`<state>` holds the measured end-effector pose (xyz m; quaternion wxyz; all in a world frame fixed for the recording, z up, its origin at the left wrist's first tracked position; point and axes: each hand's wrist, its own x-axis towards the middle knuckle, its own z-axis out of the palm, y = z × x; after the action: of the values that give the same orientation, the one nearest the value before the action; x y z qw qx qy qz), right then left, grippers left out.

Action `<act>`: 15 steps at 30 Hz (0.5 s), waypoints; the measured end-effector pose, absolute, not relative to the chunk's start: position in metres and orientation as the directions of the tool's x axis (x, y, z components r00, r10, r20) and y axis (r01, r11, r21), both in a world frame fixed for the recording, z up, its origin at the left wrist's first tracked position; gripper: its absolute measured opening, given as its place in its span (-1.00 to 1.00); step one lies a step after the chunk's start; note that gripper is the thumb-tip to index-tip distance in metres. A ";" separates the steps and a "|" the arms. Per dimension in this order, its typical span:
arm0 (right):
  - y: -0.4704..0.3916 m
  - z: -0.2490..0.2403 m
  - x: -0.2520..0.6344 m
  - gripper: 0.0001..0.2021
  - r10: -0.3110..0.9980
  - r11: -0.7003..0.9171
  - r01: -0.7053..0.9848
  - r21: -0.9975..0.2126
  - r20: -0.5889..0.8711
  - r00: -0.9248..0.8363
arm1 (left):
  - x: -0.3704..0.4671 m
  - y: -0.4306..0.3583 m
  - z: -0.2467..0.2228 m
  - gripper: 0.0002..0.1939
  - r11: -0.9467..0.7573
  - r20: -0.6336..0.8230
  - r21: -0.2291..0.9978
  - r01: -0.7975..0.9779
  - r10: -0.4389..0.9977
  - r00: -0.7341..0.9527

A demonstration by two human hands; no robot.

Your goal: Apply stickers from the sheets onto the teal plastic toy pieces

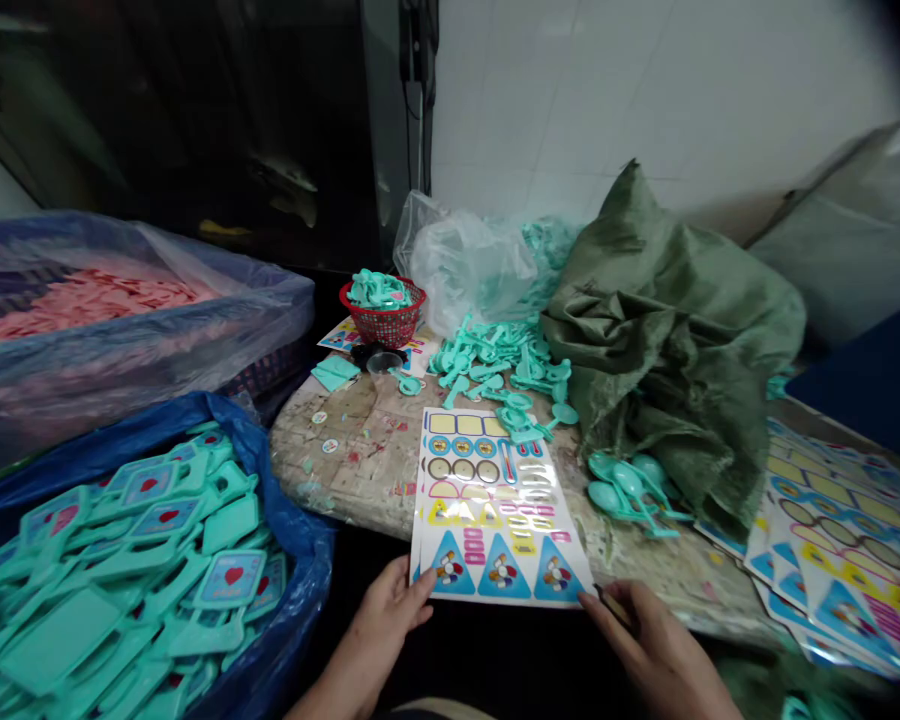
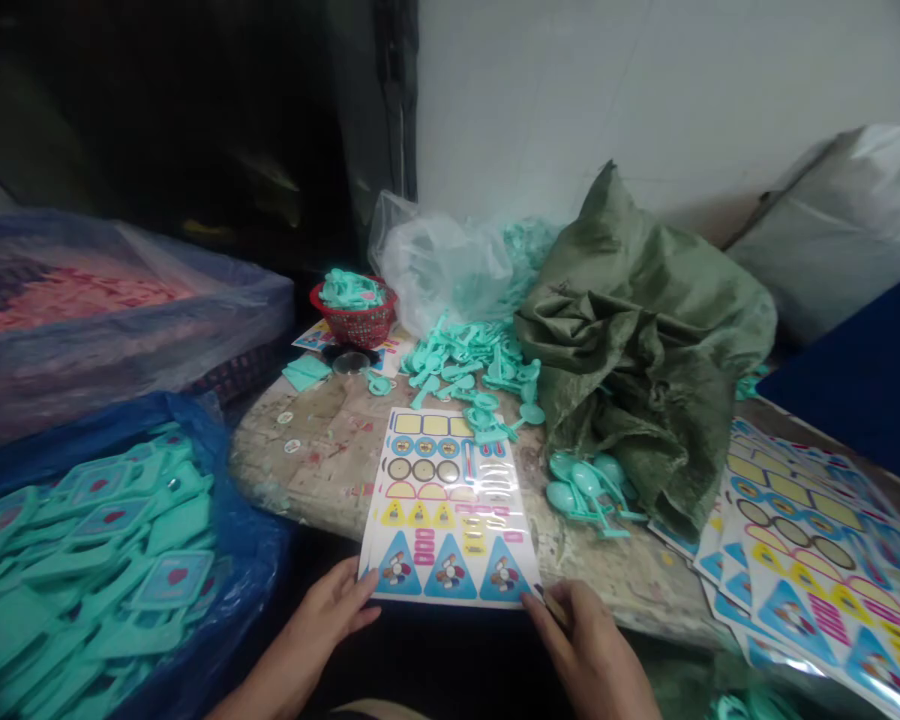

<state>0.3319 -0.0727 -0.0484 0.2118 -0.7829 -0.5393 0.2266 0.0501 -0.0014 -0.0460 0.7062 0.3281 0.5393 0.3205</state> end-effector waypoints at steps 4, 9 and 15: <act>-0.071 -0.048 0.320 -0.58 0.923 -0.375 0.724 -0.578 -0.159 0.351 | 0.063 0.005 -0.038 -0.51 0.619 -0.581 0.776 -0.121 0.776 0.243; -0.065 -0.048 0.316 -0.54 0.907 -0.391 0.656 -0.646 -0.150 0.393 | 0.066 0.008 -0.040 -0.58 0.626 -0.612 0.774 -0.097 0.779 0.137; -0.058 -0.049 0.321 -0.56 0.891 -0.395 0.434 -0.810 -0.223 0.395 | 0.066 0.008 -0.039 -0.61 0.585 -0.580 0.802 -0.119 0.811 0.076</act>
<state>0.3207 -0.0577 -0.0495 0.3381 -0.7638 -0.4339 0.3378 0.0655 0.0077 -0.0392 0.6712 0.2960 0.5847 0.3462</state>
